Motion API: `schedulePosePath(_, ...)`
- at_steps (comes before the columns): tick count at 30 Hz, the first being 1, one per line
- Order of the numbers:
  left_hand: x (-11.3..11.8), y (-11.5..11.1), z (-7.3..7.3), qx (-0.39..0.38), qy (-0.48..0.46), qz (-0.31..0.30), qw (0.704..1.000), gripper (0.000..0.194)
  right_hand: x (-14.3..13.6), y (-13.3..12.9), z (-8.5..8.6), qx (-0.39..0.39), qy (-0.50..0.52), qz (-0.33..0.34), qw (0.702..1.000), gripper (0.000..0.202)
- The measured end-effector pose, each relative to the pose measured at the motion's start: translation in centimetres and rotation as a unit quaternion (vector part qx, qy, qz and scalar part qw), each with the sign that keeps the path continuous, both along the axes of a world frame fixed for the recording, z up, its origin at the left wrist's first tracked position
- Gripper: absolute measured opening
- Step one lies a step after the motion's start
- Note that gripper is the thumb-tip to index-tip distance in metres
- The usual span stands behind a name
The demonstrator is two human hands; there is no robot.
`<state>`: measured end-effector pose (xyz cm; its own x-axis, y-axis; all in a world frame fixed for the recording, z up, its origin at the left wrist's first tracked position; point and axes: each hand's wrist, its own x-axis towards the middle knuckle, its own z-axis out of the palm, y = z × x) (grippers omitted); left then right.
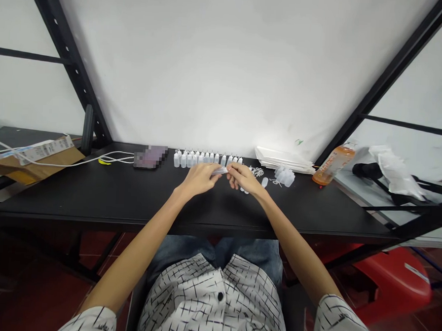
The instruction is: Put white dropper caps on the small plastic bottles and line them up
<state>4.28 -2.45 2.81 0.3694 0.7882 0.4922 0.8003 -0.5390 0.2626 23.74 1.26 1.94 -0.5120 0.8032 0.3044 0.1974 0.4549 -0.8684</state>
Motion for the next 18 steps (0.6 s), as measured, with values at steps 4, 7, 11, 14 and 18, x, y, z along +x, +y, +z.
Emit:
schedulePosePath(4,-0.07,-0.09,0.2,-0.008,-0.022,0.016,1.0,0.028,0.08,0.01,0.02,-0.002,0.0,0.01,1.0,0.037)
schedulePosePath(7,-0.12,-0.14,0.44,-0.022,-0.041,0.007,0.999,0.028,0.12,0.07,-0.05,-0.001,0.005,0.014,1.0,0.034)
schedulePosePath(11,-0.15,0.1,0.38,-0.039,-0.061,0.003,0.997,0.026,0.1,0.2,-0.28,0.003,0.011,0.011,1.0,0.033)
schedulePosePath(14,-0.18,0.34,0.13,-0.032,-0.072,0.004,0.997,0.025,0.04,0.3,-0.46,0.009,0.009,0.001,1.0,0.037)
schedulePosePath(18,-0.19,0.42,-0.03,-0.019,-0.076,0.002,0.997,0.024,-0.06,0.33,-0.54,0.006,0.009,-0.005,1.0,0.041)
